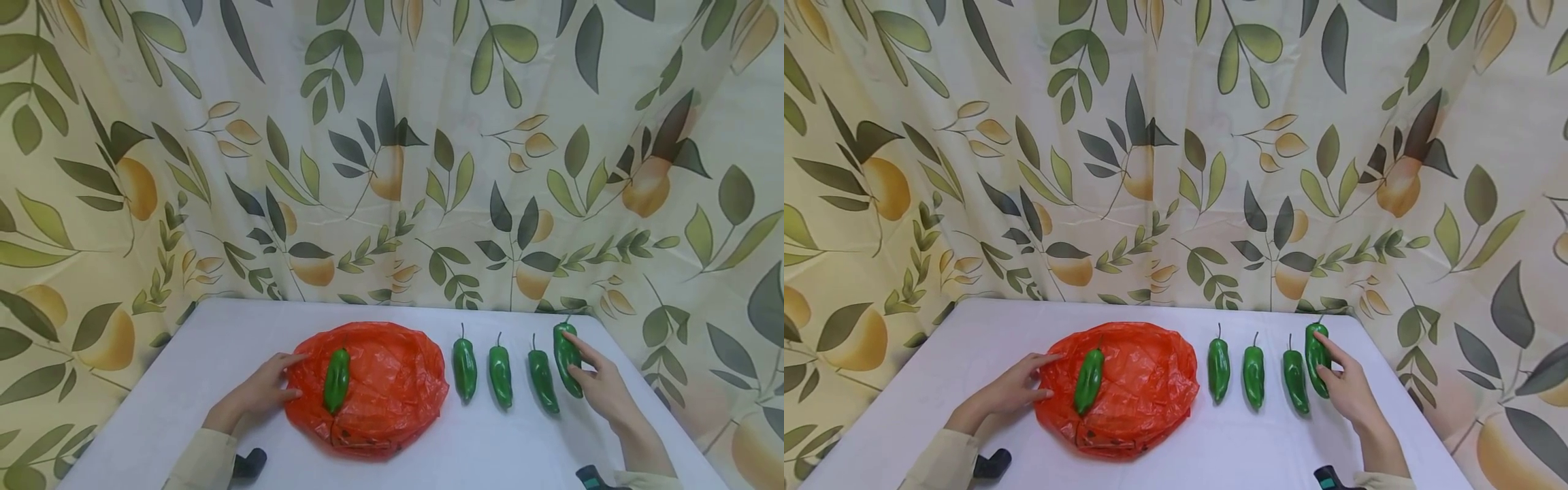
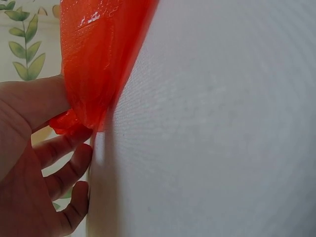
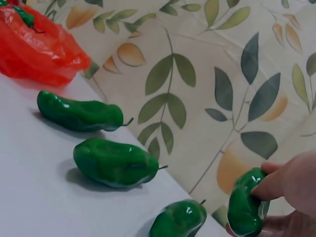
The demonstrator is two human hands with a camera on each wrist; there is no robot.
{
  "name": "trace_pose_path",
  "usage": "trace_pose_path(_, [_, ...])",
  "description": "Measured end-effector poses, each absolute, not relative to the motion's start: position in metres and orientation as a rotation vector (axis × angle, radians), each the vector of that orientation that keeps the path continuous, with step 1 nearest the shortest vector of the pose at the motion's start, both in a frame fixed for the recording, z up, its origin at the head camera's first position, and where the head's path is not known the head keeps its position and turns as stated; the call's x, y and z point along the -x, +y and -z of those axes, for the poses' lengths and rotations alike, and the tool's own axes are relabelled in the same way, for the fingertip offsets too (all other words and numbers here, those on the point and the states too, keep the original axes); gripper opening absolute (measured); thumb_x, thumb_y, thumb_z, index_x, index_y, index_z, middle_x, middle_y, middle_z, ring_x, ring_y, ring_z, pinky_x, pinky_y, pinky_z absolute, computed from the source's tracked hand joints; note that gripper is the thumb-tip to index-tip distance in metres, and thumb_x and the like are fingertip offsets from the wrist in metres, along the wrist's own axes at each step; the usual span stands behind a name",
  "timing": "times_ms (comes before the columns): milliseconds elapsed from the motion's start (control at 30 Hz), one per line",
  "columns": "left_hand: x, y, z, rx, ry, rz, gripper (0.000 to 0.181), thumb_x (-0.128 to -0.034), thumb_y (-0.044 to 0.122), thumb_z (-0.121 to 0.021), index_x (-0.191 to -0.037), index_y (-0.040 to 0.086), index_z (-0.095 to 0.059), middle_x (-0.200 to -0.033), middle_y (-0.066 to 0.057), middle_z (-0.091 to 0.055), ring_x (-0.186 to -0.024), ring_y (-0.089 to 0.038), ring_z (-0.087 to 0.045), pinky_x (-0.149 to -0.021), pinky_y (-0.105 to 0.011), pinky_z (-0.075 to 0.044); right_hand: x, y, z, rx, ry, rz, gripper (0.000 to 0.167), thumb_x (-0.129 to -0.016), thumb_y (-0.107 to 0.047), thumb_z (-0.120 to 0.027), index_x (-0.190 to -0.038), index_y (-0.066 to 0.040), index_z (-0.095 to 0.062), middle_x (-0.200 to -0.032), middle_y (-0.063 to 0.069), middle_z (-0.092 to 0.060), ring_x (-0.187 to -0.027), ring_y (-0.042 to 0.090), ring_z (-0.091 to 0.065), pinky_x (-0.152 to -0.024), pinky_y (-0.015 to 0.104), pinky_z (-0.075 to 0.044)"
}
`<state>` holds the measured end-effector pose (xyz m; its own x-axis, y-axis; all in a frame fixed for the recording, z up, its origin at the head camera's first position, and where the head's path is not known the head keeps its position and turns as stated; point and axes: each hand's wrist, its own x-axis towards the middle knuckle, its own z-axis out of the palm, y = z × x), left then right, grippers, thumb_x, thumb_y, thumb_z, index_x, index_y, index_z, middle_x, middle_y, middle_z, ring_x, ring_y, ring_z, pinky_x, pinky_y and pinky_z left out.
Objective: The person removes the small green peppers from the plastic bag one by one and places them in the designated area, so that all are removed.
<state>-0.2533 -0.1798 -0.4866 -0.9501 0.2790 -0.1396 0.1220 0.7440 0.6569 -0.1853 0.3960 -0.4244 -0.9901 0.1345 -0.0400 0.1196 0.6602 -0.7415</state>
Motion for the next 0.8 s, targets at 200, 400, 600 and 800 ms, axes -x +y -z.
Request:
trace_pose_path(200, [0.255,-0.179,0.488,-0.296,2.703,-1.013,0.068,-0.0859,0.023,-0.080,-0.147,0.024,-0.052,-0.138,-0.008,-0.054,-0.130,-0.031,-0.053,-0.107,-0.057,-0.050,0.190,0.404,0.434,0.330,-2.892,-1.260,0.064,-0.106,-0.008,-0.037,-0.163,-0.017,-0.010,-0.159,0.041,-0.014,-0.136,0.061,-0.034,-0.097,0.053,-0.055])
trace_pose_path(400, [0.255,-0.179,0.488,-0.309,2.706,-1.010,0.069,-0.0849,0.024,-0.081,-0.148,0.024,-0.052,-0.139,-0.009,-0.054,-0.131,-0.032,-0.052,-0.106,-0.059,-0.050,0.191,0.410,0.445,0.356,-2.904,-1.256,0.064,-0.104,-0.004,-0.037,-0.162,-0.011,-0.012,-0.159,0.042,-0.009,-0.139,0.063,-0.024,-0.106,0.064,-0.046])
trace_pose_path(600, [0.255,-0.180,0.489,-0.315,2.703,-1.016,0.069,-0.0849,0.024,-0.081,-0.148,0.023,-0.052,-0.140,-0.010,-0.053,-0.131,-0.032,-0.052,-0.105,-0.058,-0.051,0.193,0.414,0.456,0.363,-2.917,-1.271,0.064,-0.102,-0.003,-0.039,-0.161,-0.006,-0.013,-0.157,0.044,-0.009,-0.141,0.066,-0.018,-0.113,0.071,-0.031])
trace_pose_path(800, [0.255,-0.181,0.487,-0.322,2.712,-1.008,0.069,-0.0844,0.023,-0.082,-0.147,0.022,-0.052,-0.138,-0.009,-0.054,-0.129,-0.032,-0.054,-0.105,-0.058,-0.051,0.197,0.416,0.463,0.399,-2.945,-1.283,0.065,-0.101,-0.001,-0.039,-0.160,-0.006,-0.013,-0.158,0.044,-0.004,-0.143,0.067,-0.011,-0.115,0.076,-0.021])
